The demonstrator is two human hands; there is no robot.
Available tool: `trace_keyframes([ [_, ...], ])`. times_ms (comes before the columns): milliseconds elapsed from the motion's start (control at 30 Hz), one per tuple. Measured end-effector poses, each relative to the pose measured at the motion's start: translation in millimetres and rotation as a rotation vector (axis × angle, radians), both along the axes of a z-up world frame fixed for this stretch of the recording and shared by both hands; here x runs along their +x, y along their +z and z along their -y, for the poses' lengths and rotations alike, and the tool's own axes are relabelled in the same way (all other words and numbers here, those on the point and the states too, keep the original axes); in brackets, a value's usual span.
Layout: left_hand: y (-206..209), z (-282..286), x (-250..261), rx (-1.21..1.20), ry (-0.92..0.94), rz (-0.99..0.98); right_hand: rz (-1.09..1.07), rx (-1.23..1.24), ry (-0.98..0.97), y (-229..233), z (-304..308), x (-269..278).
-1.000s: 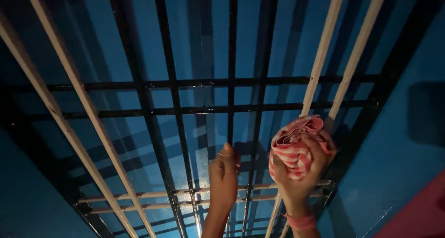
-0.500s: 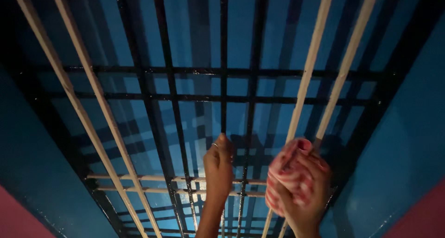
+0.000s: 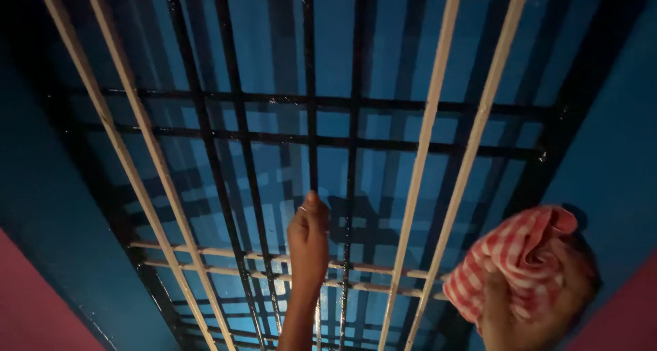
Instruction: The person wipes a black metal window grille with a red and white checkered cloth. They clean the vertical and horizontal bars of the grille, moving the cloth back and forth across the surface.
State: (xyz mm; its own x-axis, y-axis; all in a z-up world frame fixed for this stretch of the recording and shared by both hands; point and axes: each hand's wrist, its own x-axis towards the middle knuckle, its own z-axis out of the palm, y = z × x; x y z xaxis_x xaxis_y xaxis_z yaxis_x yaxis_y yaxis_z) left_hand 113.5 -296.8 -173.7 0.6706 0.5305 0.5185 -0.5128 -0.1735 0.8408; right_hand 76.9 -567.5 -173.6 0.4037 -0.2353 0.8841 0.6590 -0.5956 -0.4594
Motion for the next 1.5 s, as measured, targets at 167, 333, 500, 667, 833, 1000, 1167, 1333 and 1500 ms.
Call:
trace_keyframes([
  [167,-4.5,1.0,2.7,0.017,0.019,0.001,0.094,-0.001,0.042,20.2,-15.3,12.6],
  [333,0.1,-0.2,-2.1,0.028,-0.037,0.023,0.187,0.049,0.281,54.2,-47.8,38.3],
  [500,3.3,1.0,-4.0,0.022,-0.059,0.017,0.181,-0.009,0.196,52.6,-61.7,41.0],
  [667,-1.3,-0.9,0.5,0.03,-0.069,0.061,0.048,0.1,0.242,17.2,-62.8,39.5],
  [833,-1.9,-2.1,-3.0,-0.012,-0.096,0.035,0.002,0.107,0.196,29.7,-62.0,29.3],
  [1000,2.0,-5.8,-1.1,-0.055,-0.133,-0.042,0.075,0.126,0.198,64.1,-67.7,39.5],
  [1167,1.2,-9.0,2.0,-0.007,-0.125,-0.015,0.065,0.104,0.135,40.3,-65.2,56.6],
  [1333,-0.2,-6.3,1.6,-0.028,-0.141,-0.002,-0.214,0.08,0.112,-14.4,-55.8,58.8],
  [1500,-1.1,-5.5,0.8,-0.024,-0.114,-0.039,-0.046,0.163,0.206,-0.3,-56.6,60.2],
])
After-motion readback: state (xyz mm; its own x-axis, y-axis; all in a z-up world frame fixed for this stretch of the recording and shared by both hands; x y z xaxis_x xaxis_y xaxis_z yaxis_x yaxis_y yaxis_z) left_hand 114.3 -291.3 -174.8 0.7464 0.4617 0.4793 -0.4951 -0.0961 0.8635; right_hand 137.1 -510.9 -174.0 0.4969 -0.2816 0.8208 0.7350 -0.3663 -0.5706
